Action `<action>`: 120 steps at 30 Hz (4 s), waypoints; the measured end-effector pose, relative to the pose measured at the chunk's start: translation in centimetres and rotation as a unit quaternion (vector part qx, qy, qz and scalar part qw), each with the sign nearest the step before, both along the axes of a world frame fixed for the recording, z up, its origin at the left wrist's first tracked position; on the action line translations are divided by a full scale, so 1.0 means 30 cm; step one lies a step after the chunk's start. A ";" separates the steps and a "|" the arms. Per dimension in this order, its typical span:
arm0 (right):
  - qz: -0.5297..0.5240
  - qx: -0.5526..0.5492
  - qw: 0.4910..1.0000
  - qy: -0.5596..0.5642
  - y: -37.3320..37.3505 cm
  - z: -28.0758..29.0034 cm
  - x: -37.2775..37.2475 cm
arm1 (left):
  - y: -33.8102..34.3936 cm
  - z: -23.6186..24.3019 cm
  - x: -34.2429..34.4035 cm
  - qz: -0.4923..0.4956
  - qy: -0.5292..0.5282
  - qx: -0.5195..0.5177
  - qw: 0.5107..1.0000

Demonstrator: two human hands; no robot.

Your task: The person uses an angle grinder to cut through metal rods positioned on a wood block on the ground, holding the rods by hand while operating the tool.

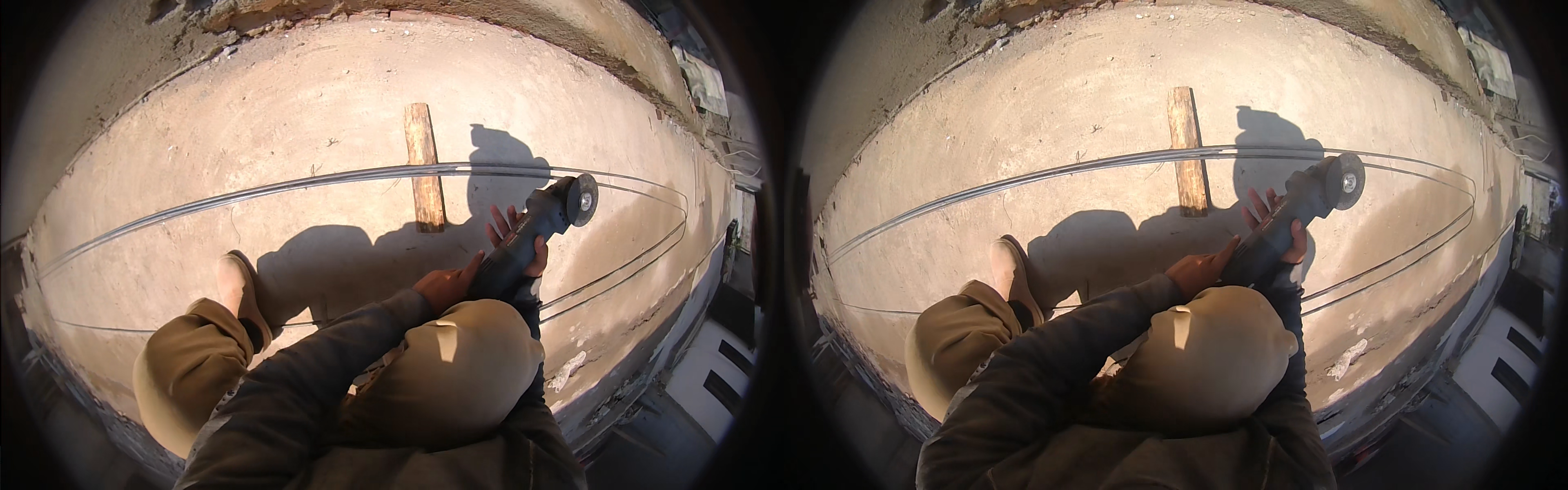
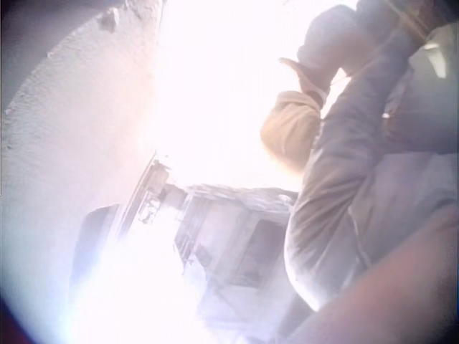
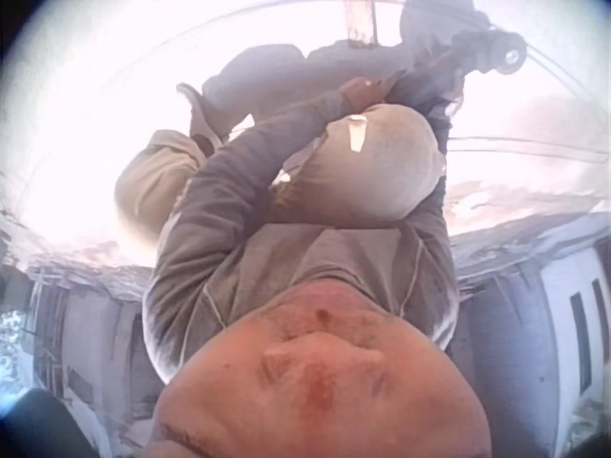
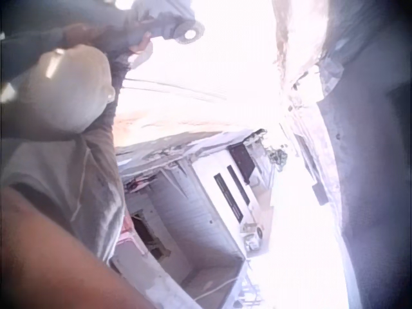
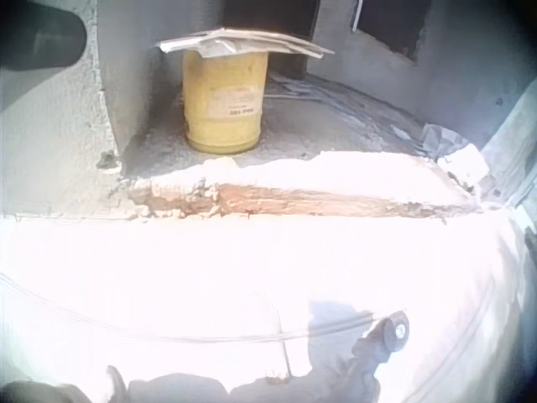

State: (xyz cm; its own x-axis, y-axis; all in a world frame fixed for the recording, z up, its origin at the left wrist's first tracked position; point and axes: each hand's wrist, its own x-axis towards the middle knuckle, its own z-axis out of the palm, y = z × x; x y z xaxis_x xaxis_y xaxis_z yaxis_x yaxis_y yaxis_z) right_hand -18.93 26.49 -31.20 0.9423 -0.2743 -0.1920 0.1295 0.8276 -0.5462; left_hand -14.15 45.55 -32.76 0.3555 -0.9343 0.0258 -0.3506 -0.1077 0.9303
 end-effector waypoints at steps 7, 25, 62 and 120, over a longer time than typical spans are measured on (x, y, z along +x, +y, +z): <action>0.026 0.066 0.996 0.060 -0.019 -0.032 -0.019 | -0.003 0.012 0.028 -0.091 0.038 0.079 0.992; -0.007 -0.379 0.821 0.427 -0.051 -0.051 0.018 | -0.071 -0.082 0.163 -0.049 0.165 0.102 0.980; 0.155 -0.684 0.564 0.436 -0.102 -0.202 0.183 | 0.000 -0.259 0.611 0.123 -0.279 0.313 0.900; 0.027 -0.374 0.810 0.451 -0.055 -0.178 -0.025 | 0.094 -0.210 0.405 0.158 -0.139 0.085 0.974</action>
State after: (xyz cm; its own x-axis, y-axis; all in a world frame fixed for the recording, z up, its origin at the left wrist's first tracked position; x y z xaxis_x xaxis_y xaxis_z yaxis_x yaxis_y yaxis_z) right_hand -19.69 24.84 -36.55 0.5263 -0.5944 -0.6080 -0.6268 0.2121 -0.7498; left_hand -2.00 48.38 -39.07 0.6279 -0.7781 0.0165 -0.5106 -0.3959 0.7632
